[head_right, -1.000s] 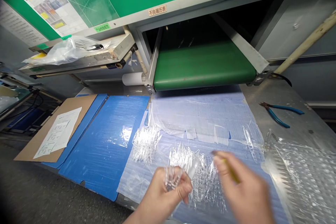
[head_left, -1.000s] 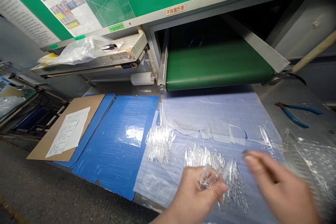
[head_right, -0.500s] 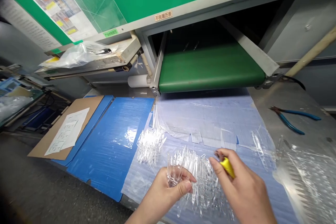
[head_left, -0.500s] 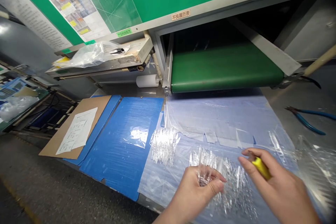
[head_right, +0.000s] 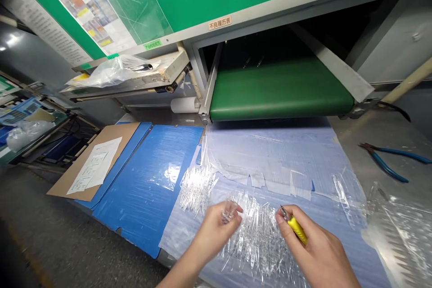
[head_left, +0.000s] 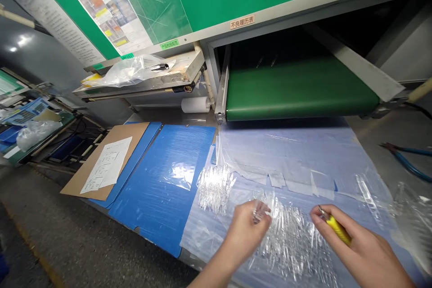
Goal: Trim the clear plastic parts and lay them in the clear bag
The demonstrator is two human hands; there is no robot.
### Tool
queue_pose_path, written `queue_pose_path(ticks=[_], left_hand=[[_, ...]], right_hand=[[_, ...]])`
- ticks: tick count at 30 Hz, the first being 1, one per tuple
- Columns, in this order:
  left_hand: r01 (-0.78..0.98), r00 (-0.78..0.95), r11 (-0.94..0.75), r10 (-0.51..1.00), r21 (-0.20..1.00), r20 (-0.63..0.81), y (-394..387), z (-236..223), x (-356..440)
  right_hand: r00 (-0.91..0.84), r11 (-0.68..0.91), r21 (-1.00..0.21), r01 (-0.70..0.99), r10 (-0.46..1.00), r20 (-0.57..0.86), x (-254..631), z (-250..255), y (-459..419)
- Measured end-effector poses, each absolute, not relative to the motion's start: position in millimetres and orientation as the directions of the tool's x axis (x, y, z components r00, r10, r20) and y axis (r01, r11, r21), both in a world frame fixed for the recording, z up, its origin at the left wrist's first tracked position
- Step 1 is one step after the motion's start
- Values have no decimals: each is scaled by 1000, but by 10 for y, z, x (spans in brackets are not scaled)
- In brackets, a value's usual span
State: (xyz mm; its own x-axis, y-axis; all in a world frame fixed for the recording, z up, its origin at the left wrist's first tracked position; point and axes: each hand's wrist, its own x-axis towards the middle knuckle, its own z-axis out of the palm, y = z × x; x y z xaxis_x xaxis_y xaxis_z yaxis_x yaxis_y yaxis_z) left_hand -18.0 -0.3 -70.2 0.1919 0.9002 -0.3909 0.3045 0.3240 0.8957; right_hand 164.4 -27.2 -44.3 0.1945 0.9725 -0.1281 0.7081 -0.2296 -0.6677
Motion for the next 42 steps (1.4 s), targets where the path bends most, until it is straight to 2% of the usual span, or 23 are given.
queue_pose_path(ticks=[3, 6, 8, 10, 13, 16, 20, 24, 26, 32, 38, 42], left_hand=[[376, 260, 218, 908, 901, -328, -39, -798, 42], [378, 248, 230, 908, 897, -337, -39, -800, 92], [243, 298, 372, 850, 896, -433, -56, -756, 89], [59, 430, 556, 736, 829, -524, -93, -709, 100], [-110, 580, 697, 624, 709, -523, -145, -674, 145], [-219, 630, 784, 568, 580, -529, -161, -676, 170], [-323, 654, 838, 533, 439, -536, -141, -664, 128], [-368, 612, 807, 584, 461, -533, -119, -625, 87], [-369, 592, 785, 611, 497, -525, -114, -616, 92], [-281, 593, 731, 642, 622, -486, -135, -567, 150], [-181, 447, 652, 721, 736, -529, -142, -439, 144], [-163, 377, 589, 779, 792, -501, -138, -379, 98]], right_hand=[[203, -245, -670, 701, 969, -143, 1713, -443, -290], [192, -281, -681, 677, 960, -205, 1793, -519, -306], [160, -308, -706, 637, 950, -269, 1814, -589, -287], [69, -303, -770, 561, 944, -322, 1789, -649, -244], [-105, -271, -870, 412, 934, -341, 1697, -681, -163], [-104, -279, -903, 326, 939, -327, 1632, -652, -116], [-20, -327, -923, 205, 941, -338, 1649, -609, -128], [-16, -456, -889, -35, 890, -456, 1673, -565, -167], [-33, -476, -874, -95, 879, -475, 1669, -535, -177], [-37, -467, -883, -37, 884, -466, 1656, -546, -167], [-31, -282, -924, 258, 954, -299, 1667, -503, -222], [-45, -147, -876, 460, 981, -188, 1639, -346, -361]])
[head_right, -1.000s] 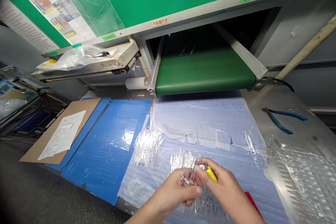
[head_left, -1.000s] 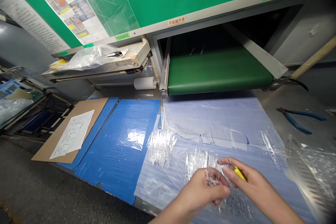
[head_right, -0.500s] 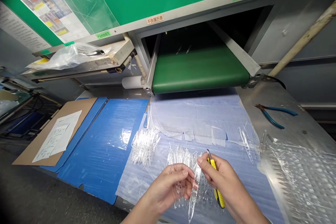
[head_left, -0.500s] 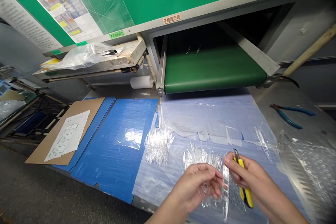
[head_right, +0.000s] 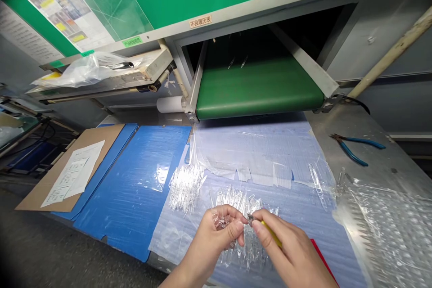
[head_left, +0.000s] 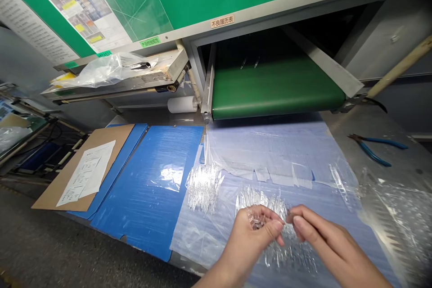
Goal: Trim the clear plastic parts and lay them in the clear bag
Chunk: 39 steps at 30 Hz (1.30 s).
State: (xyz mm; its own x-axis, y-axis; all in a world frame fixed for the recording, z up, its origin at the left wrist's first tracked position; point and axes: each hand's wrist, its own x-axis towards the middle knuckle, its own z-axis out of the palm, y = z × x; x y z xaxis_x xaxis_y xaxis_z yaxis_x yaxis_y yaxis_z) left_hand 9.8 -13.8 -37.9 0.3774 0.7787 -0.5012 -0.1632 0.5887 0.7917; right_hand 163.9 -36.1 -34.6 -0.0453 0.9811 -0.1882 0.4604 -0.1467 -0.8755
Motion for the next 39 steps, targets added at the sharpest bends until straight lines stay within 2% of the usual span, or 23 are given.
queue_pose_path(ticks=[5, 9, 18, 23, 31, 34, 39], left_hand=[[-171, 372, 530, 815, 830, -444, -136, -321, 67], [-162, 365, 513, 825, 843, -432, -132, -280, 58], [-143, 364, 499, 830, 855, -424, -137, -280, 50], [-146, 346, 497, 836, 855, -426, -136, -259, 67], [-155, 334, 463, 856, 873, -394, -155, -297, 68], [-148, 337, 453, 859, 879, -386, -160, -304, 60], [-128, 355, 429, 862, 894, -363, -140, -292, 48]], right_hand=[[-102, -66, -821, 567, 984, -149, 1612, -285, -430], [-174, 3, -811, 584, 977, -122, 1615, -303, -404], [-109, -54, -833, 551, 985, -136, 1574, -322, -412], [-143, -95, -850, 518, 970, -196, 1572, -328, -400], [-147, -98, -843, 529, 968, -205, 1582, -330, -419], [-118, -66, -824, 563, 980, -159, 1611, -358, -411], [-79, 57, -797, 602, 997, 11, 1547, -367, -399]])
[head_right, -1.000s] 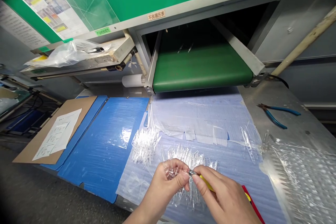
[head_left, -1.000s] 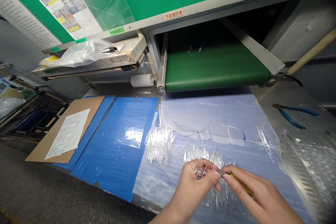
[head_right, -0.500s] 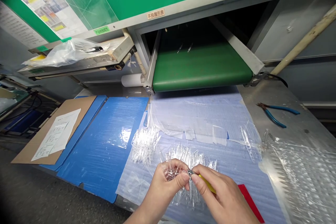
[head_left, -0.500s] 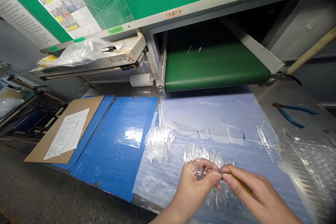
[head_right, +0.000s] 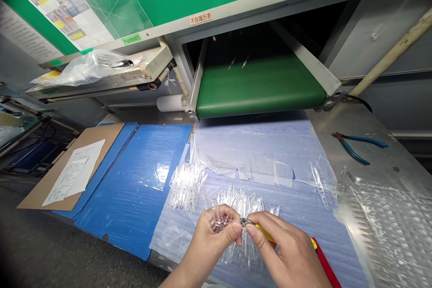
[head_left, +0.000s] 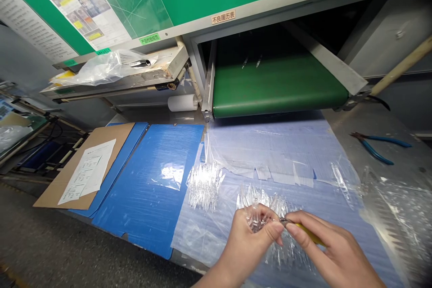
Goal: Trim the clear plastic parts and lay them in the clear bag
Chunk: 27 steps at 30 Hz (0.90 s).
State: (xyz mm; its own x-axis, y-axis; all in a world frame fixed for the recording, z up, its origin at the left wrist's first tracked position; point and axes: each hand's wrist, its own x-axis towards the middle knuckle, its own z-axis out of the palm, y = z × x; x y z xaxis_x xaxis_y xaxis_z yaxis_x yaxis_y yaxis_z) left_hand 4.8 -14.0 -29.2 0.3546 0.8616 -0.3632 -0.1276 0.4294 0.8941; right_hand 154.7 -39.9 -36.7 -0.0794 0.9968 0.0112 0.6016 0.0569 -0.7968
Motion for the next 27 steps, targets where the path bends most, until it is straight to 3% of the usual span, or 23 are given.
queue_pose_path(ticks=[4, 9, 11, 15, 19, 22, 27], left_hand=[[-115, 349, 425, 864, 898, -364, -152, -261, 25], [-22, 426, 530, 772, 848, -472, -212, -214, -14], [-44, 419, 547, 770, 836, -481, -205, -214, -5], [-127, 427, 556, 778, 821, -461, -156, -236, 53], [-101, 428, 586, 755, 804, -497, -151, -237, 91], [-90, 442, 605, 737, 791, -512, -169, -256, 93], [-304, 440, 644, 749, 702, -496, -131, -398, 88]], right_hand=[[38, 8, -818, 576, 999, 36, 1552, -363, -390], [448, -294, -770, 567, 894, -12, 1944, -417, -304], [388, -287, -756, 589, 920, -47, 2002, -419, -285], [24, -139, -813, 566, 988, -152, 1777, -391, -283], [64, -191, -832, 521, 981, -185, 1590, -405, -272], [-5, -201, -854, 480, 973, -231, 1650, -427, -250], [88, -273, -838, 473, 961, -264, 1916, -564, -179]])
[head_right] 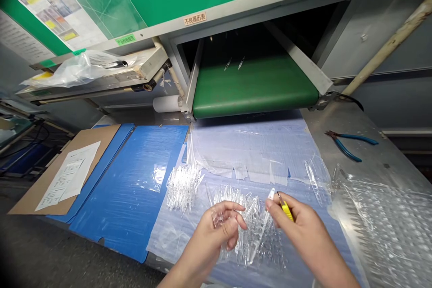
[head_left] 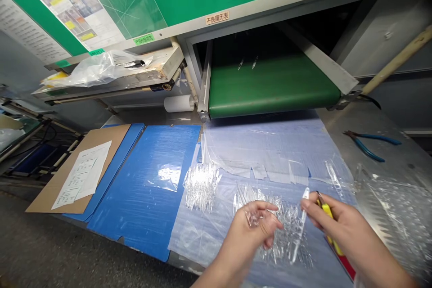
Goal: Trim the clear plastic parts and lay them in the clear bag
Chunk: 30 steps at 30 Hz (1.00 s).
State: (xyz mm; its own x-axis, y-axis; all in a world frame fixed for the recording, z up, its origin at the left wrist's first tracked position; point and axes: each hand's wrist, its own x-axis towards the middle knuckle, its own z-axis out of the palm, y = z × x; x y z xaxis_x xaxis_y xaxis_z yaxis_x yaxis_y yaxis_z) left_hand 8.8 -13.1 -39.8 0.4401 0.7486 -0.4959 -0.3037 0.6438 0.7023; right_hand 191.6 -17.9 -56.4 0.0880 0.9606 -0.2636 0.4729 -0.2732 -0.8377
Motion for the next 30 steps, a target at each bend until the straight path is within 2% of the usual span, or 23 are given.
queue_pose_path(ticks=[2, 5, 8, 10, 14, 21, 25, 30], left_hand=[[-405, 457, 690, 721, 600, -521, -94, -451, 85], [-464, 499, 757, 652, 460, -570, -50, -479, 87], [-476, 513, 768, 638, 428, -574, -48, -471, 110], [-479, 521, 762, 646, 436, -558, -72, -470, 137], [-450, 546, 750, 661, 486, -515, -128, -476, 182], [-420, 479, 646, 755, 638, -449, -101, -472, 81], [-341, 524, 665, 721, 664, -453, -100, -488, 54], [-238, 590, 687, 664, 687, -460, -134, -452, 105]], right_hand=[[80, -297, -755, 585, 947, -310, 1993, -694, -163], [45, -254, -638, 727, 945, -325, 2026, -875, -179], [58, -249, -629, 736, 950, -308, 1978, -880, -195], [48, -267, -696, 667, 947, -317, 1911, -774, -170], [-85, -309, -881, 359, 929, -360, 1750, -535, -58], [-52, -465, -885, -32, 885, -463, 1702, -467, -18], [-75, -474, -877, -81, 880, -469, 1708, -454, -40], [-49, -471, -882, -30, 882, -469, 1679, -471, -24]])
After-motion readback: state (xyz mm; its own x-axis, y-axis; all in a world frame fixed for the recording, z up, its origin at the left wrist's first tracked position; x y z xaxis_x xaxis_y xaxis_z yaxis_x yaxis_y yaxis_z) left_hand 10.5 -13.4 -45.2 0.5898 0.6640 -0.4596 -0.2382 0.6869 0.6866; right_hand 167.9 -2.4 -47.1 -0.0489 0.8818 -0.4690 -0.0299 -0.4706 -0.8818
